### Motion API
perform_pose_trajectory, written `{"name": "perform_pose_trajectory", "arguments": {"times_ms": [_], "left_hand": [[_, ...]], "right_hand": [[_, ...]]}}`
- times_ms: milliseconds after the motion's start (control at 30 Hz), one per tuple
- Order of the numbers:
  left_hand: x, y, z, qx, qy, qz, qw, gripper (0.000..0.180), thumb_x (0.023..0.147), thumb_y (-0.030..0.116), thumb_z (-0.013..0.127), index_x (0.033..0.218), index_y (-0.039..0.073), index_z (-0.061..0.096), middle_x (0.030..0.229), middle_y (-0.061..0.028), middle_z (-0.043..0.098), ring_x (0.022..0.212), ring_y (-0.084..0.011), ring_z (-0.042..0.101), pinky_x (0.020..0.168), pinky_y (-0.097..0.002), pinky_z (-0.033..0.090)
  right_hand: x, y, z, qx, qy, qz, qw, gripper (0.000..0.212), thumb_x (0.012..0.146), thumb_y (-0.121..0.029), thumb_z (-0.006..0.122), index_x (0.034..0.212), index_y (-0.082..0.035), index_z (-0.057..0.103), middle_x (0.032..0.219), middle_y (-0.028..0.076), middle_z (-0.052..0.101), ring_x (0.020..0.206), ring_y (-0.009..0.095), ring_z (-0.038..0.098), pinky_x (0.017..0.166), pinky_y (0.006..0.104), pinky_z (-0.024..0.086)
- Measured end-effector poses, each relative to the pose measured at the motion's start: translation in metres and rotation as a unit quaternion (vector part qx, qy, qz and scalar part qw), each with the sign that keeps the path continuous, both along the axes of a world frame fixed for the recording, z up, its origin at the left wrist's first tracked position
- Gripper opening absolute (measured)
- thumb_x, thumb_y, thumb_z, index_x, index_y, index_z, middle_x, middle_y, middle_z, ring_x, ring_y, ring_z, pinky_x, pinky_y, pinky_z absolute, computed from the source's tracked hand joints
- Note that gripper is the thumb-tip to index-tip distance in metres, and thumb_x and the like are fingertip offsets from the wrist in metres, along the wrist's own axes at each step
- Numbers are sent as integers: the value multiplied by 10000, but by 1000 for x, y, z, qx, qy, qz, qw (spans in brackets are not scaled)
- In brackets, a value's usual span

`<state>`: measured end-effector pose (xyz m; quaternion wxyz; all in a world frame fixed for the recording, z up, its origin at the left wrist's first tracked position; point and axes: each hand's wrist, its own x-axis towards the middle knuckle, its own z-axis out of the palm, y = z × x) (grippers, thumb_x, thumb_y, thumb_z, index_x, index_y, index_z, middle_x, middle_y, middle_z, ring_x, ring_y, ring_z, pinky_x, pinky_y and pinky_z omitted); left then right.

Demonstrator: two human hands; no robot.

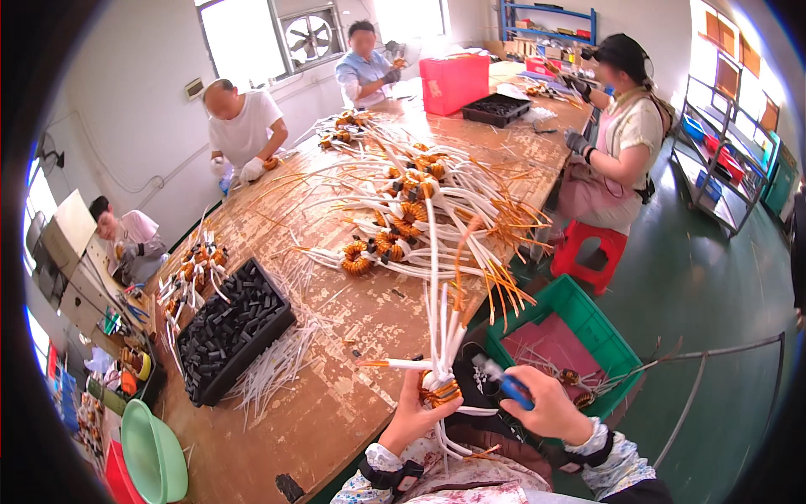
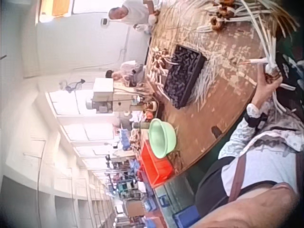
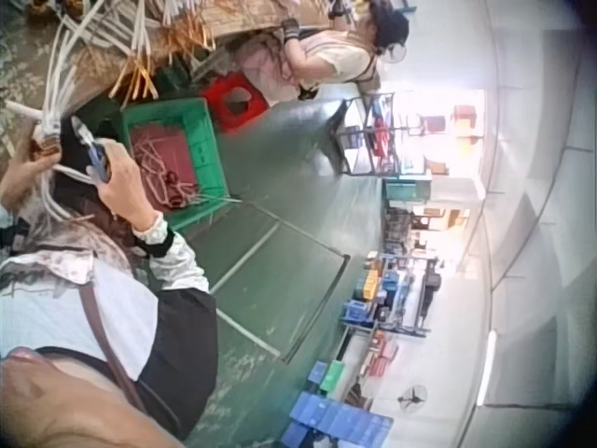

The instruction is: Using pliers to trim excess wire from wound magnetic coils.

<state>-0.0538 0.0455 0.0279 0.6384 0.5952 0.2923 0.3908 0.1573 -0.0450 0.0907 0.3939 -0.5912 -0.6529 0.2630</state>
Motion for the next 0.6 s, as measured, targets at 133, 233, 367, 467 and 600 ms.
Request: {"name": "perform_pose_trajectory", "arguments": {"times_ms": [133,233,367,467,600], "left_hand": [[1,3,-5,-1,10,17,1000,599,736,26,751,1198,53,370,1093,-60,498,953,-128,554,811,-269,478],[5,4,-2,25,27,1,999,621,727,24,755,1208,51,363,1090,-66,498,965,-138,556,812,-278,485],[10,3,1,40,53,9,998,631,700,30,769,1217,44,406,1108,-89,497,982,-164,549,819,-298,482],[10,5,-2,145,122,34,981,588,666,64,787,1173,38,490,1105,-104,525,995,-225,523,830,-335,464],[14,6,10,259,178,39,949,505,635,133,795,1088,49,587,1104,-95,563,986,-294,488,833,-373,454]], "right_hand": [[-17,-2,-14,78,-125,-56,987,456,717,-200,740,1118,-70,566,851,111,550,737,278,552,658,374,455],[-19,0,-13,105,-188,-73,974,510,719,-273,736,1162,-92,562,889,106,540,791,283,536,695,379,437],[-12,-5,2,64,-219,-65,971,520,732,-291,721,1174,-66,564,886,124,522,807,284,513,710,376,435],[-5,-12,20,14,-256,-38,966,533,749,-328,698,1176,-40,562,877,138,513,810,290,500,726,377,435],[-1,-14,40,-37,-328,-1,944,555,775,-378,657,1188,-22,553,875,157,516,823,306,500,753,385,433]]}}
